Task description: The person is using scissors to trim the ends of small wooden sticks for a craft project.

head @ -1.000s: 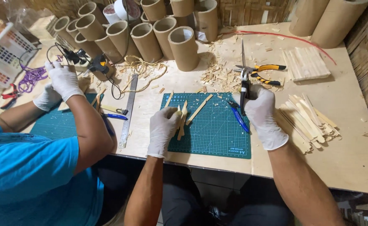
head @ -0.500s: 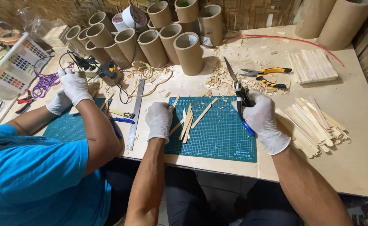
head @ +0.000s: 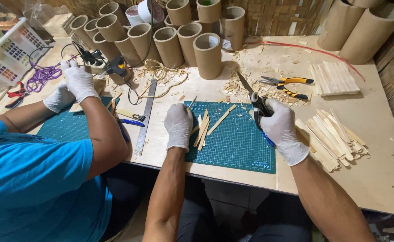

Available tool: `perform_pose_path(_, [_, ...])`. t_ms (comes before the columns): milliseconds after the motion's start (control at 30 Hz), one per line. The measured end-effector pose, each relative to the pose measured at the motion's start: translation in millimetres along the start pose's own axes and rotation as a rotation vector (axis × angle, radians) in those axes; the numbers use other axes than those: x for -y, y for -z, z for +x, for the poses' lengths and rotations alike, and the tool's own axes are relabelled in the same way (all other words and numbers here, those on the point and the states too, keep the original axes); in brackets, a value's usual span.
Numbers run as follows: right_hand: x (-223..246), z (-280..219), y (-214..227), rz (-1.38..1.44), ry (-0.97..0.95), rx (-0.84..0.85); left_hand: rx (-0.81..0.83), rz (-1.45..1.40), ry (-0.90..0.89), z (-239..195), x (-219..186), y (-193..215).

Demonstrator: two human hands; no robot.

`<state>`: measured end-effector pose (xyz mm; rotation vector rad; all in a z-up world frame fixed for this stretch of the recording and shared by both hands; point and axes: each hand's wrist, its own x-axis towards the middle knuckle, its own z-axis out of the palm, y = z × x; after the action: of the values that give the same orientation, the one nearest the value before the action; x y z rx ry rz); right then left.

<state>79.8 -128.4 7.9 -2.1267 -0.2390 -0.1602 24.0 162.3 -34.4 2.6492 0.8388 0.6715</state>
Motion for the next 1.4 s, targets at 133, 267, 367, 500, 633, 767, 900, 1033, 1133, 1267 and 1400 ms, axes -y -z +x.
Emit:
perform_pose_path(133, [16.3, -7.0, 9.3, 0.162, -0.009, 0.009, 0.105, -0.876, 0.128, 4.9, 11.2, 4.8])
perform_pose_path(267, [25.6, -10.2, 8.7, 0.255, -0.016, 0.037, 0.075, -1.049, 0.157, 1.0, 7.7, 25.9])
perform_pose_path(367, [12.9, -5.6, 1.2, 0.176, 0.017, 0.030, 0.062, -1.087, 0.173, 1.7, 7.6, 31.0])
perform_pose_path(500, [6.2, -3.5, 0.0, 0.090, -0.009, 0.010, 0.085, -1.104, 0.160, 2.1, 8.2, 28.3])
perform_pose_path(633, [37.6, -8.5, 11.7, 0.188, -0.055, 0.004, 0.106, -1.110, 0.139, -2.4, 1.4, 36.9])
perform_pose_path(767, [38.1, -9.9, 13.6, 0.259, -0.085, 0.005, 0.123, -1.109, 0.132, -4.0, -0.8, 35.6])
perform_pose_path(900, [28.9, -3.0, 11.9, 0.286, -0.073, 0.007, 0.107, -1.211, 0.114, -3.6, -5.0, 38.7])
perform_pose_path(1033, [-0.2, 4.4, 6.3, 0.366, -0.055, 0.029, 0.068, -1.438, 0.157, -14.5, -31.5, 71.3])
perform_pose_path(1133, [-8.0, 2.5, -8.0, 0.593, -0.066, 0.125, 0.127, -1.474, 0.124, -25.1, -57.5, 77.0])
perform_pose_path(1267, [-11.6, -1.4, -14.5, 0.623, -0.068, 0.151, 0.232, -1.548, 0.102, -44.2, -110.3, 88.1])
perform_pose_path(1400, [-2.8, -5.6, -6.1, 0.581, 0.039, 0.227, 0.339, -1.617, 0.131, -46.3, -151.5, 89.8])
